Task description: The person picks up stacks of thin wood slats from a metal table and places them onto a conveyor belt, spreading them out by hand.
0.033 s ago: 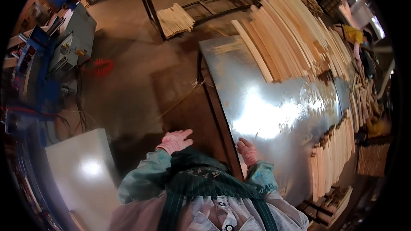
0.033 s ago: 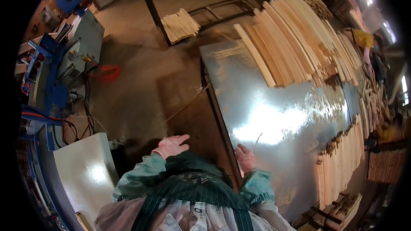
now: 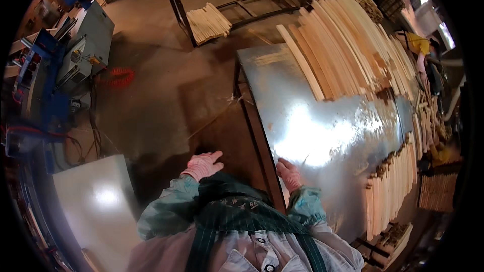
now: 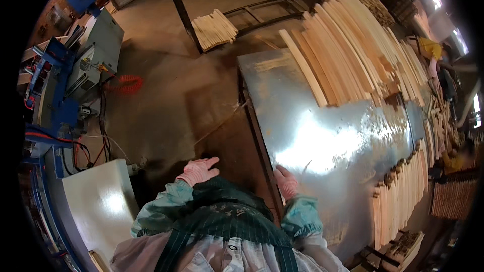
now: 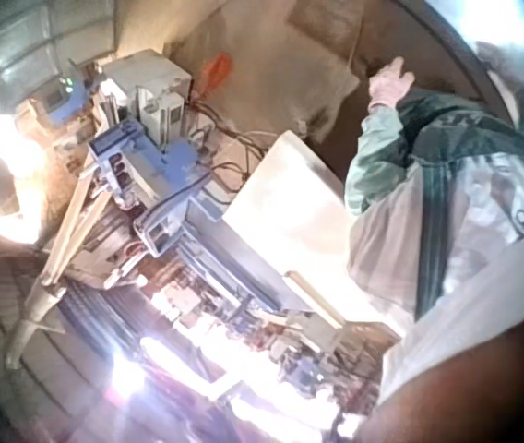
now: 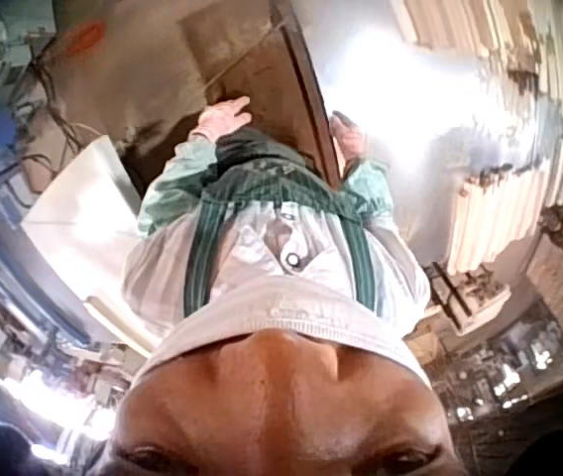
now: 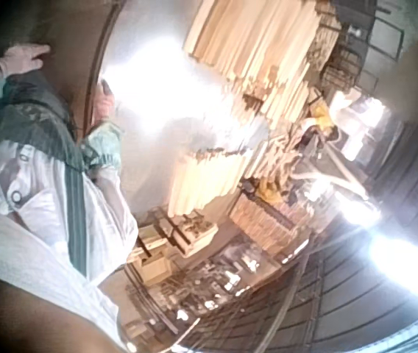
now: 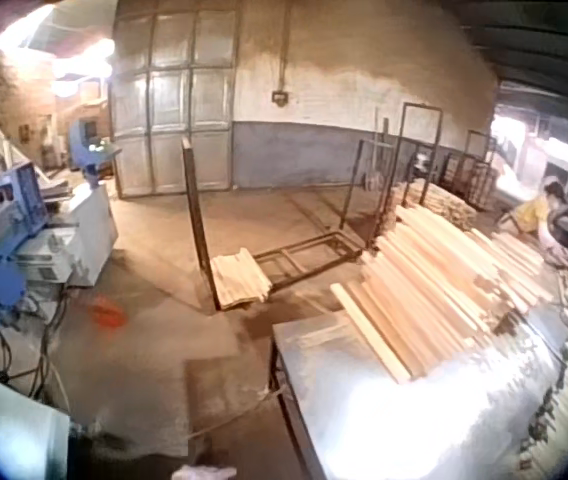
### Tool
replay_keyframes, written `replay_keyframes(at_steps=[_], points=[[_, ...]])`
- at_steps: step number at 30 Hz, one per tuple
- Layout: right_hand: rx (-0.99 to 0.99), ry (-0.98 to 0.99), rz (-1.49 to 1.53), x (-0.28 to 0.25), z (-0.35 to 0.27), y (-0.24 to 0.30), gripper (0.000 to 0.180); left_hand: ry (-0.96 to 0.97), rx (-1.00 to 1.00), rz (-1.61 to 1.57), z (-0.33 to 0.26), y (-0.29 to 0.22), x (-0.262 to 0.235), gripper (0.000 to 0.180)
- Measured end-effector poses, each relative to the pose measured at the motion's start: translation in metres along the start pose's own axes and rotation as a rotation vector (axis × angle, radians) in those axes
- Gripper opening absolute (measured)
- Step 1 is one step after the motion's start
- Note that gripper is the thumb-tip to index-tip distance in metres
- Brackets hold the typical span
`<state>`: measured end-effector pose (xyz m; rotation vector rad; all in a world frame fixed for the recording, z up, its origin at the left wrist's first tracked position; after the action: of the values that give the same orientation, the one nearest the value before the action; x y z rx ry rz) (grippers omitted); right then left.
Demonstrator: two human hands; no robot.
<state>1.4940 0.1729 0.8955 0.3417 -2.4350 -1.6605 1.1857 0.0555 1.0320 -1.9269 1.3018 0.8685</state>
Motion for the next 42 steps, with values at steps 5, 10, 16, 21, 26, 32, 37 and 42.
replay_keyframes(at_steps=[5,10,16,21,26,32,37,42], points=[[-0.010,0.030,0.097,0.144,0.082,0.173,0.040,-0.066,-0.067,-0.008,0.047,0.109,-0.100,0.064],[0.057,0.028,0.104,0.207,0.175,0.185,0.042,-0.215,-0.026,-0.051,0.095,0.196,-0.233,0.063],[0.041,-0.013,-0.080,0.259,0.237,0.189,0.041,-0.034,-0.188,0.028,0.129,0.264,-0.354,0.064],[0.073,0.028,0.135,0.295,0.339,0.288,0.036,-0.049,-0.166,0.025,0.199,0.244,-0.455,0.064],[-0.013,0.091,0.077,0.334,0.474,0.385,0.037,-0.091,-0.076,0.008,0.256,0.227,-0.540,0.063],[-0.039,0.138,0.388,0.397,0.588,0.555,0.036,-0.102,0.053,0.067,0.358,0.227,-0.671,0.060],[0.010,0.152,0.426,0.407,0.691,0.601,0.043,-0.028,0.129,-0.047,0.506,0.214,-0.744,0.059],[0.188,0.126,0.292,0.429,0.741,0.592,0.046,0.029,-0.120,-0.301,0.626,0.297,-0.726,0.055]])
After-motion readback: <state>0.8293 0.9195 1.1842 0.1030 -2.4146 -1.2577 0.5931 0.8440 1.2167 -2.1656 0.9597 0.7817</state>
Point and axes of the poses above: each hand's wrist, its own z-axis towards the middle knuckle, its own x-axis out of the palm, y = z × x, the point moved 4 cm from there along z, towards the middle knuckle, and after that the axes turned 5 degrees about z, right-handed, at the moved point
